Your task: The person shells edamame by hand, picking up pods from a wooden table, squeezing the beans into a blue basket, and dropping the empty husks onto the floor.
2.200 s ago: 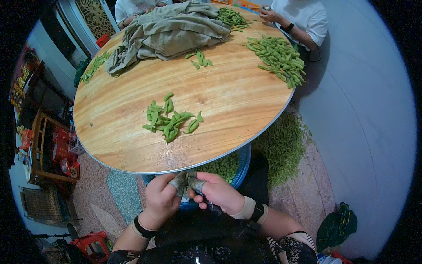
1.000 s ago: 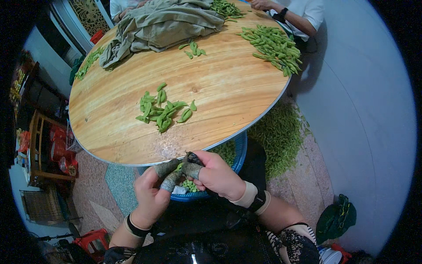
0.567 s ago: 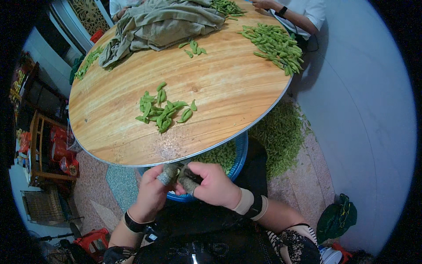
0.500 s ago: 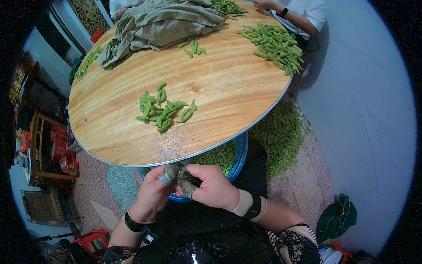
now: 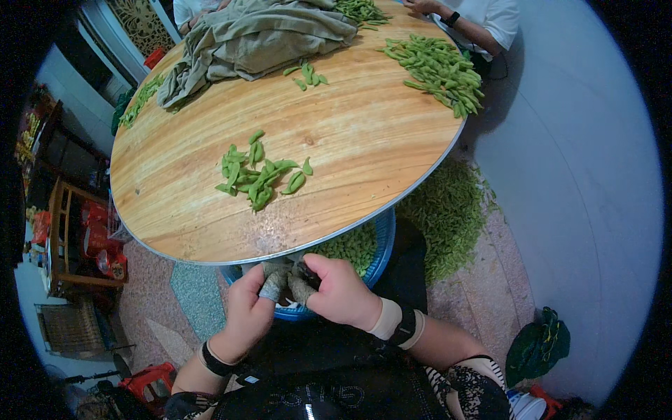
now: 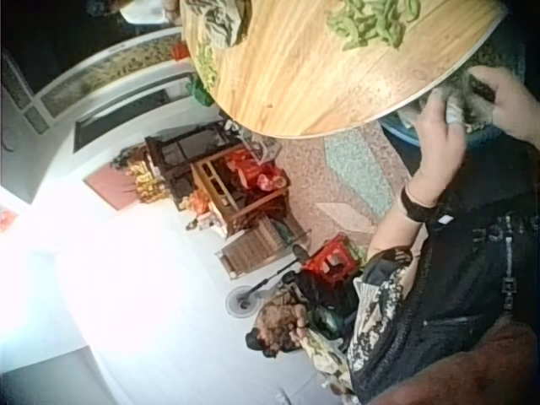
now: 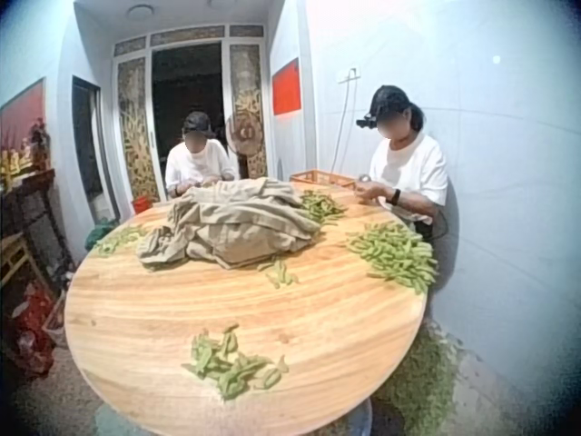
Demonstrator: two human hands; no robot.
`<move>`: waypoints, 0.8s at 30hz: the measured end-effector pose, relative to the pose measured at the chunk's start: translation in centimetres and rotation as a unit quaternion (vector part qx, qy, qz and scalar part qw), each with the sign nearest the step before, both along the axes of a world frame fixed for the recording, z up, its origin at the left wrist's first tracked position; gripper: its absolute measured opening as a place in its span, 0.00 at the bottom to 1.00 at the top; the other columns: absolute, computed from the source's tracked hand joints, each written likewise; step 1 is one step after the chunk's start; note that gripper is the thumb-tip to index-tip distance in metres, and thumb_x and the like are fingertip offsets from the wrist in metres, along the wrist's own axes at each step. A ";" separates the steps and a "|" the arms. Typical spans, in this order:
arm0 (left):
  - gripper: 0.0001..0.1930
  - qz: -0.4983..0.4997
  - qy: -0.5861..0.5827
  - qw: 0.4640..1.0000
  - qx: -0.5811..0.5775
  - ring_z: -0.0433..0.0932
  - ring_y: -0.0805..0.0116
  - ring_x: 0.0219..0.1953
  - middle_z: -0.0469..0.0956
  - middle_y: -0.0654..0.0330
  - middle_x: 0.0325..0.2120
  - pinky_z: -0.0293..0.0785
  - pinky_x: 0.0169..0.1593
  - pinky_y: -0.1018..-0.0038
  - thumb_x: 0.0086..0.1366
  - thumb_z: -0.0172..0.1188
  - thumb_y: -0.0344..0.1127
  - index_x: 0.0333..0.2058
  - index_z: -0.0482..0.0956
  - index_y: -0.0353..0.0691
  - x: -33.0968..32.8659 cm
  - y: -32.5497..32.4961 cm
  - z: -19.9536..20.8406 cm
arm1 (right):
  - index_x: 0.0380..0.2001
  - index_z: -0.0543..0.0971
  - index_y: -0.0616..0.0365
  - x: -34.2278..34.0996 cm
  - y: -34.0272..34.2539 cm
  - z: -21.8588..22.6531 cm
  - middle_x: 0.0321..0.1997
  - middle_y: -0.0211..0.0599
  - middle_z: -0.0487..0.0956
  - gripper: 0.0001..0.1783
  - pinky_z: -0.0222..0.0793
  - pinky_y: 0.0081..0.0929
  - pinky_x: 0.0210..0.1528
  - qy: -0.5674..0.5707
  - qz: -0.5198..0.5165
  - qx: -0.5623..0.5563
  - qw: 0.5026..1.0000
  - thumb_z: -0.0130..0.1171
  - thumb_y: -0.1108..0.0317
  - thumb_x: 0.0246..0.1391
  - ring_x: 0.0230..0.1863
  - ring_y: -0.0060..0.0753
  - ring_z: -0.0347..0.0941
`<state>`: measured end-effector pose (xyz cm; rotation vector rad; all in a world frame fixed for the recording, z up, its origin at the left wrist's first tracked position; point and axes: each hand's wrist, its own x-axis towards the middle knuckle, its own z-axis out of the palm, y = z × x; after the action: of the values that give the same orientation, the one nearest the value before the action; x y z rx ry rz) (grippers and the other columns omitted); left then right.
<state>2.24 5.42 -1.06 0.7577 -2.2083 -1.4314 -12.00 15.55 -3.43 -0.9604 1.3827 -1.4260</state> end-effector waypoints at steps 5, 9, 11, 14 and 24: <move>0.09 -0.067 0.008 0.844 0.532 0.80 0.70 0.26 0.80 0.58 0.27 0.74 0.29 0.81 0.69 0.49 0.34 0.42 0.74 0.37 0.6 -2.2 -0.2 | 0.35 0.75 0.62 -0.9 0.5 1.5 0.29 0.27 0.76 0.10 0.67 0.19 0.36 0.003 0.069 -0.029 0.997 0.62 0.69 0.52 0.32 0.13 0.67; 0.10 -0.065 0.051 0.802 0.592 0.79 0.70 0.24 0.80 0.58 0.26 0.73 0.27 0.81 0.69 0.50 0.36 0.41 0.74 0.37 0.4 -1.5 -0.3 | 0.34 0.75 0.60 -1.8 1.2 0.7 0.27 0.27 0.74 0.10 0.66 0.19 0.35 -0.022 0.091 -0.062 0.994 0.62 0.68 0.51 0.31 0.15 0.67; 0.08 -0.048 -0.002 0.861 0.507 0.80 0.71 0.27 0.80 0.58 0.30 0.74 0.30 0.81 0.68 0.50 0.31 0.43 0.73 0.36 0.1 -1.3 0.0 | 0.33 0.75 0.60 -2.3 1.8 -0.1 0.26 0.26 0.73 0.10 0.66 0.19 0.35 0.010 0.099 -0.051 0.994 0.63 0.68 0.51 0.30 0.15 0.67; 0.12 -0.083 0.000 0.898 0.431 0.79 0.72 0.33 0.79 0.57 0.35 0.74 0.35 0.81 0.64 0.46 0.22 0.45 0.71 0.35 -0.4 -0.7 0.4 | 0.34 0.75 0.60 -2.8 2.5 -0.3 0.25 0.24 0.72 0.11 0.64 0.17 0.31 0.067 0.087 -0.022 0.994 0.64 0.67 0.49 0.27 0.13 0.65; 0.24 -0.123 -0.030 0.952 0.280 0.78 0.70 0.43 0.75 0.55 0.44 0.74 0.50 0.73 0.55 0.42 0.10 0.51 0.66 0.31 0.1 0.4 -2.9 | 0.29 0.73 0.59 -2.8 1.1 -1.0 0.26 0.41 0.73 0.19 0.69 0.35 0.28 0.360 0.030 -0.019 0.932 0.70 0.62 0.38 0.27 0.46 0.72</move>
<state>2.39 5.78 -3.96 0.7157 -1.9989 -2.2383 -14.85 16.62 -4.41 -1.6388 1.8207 -1.0880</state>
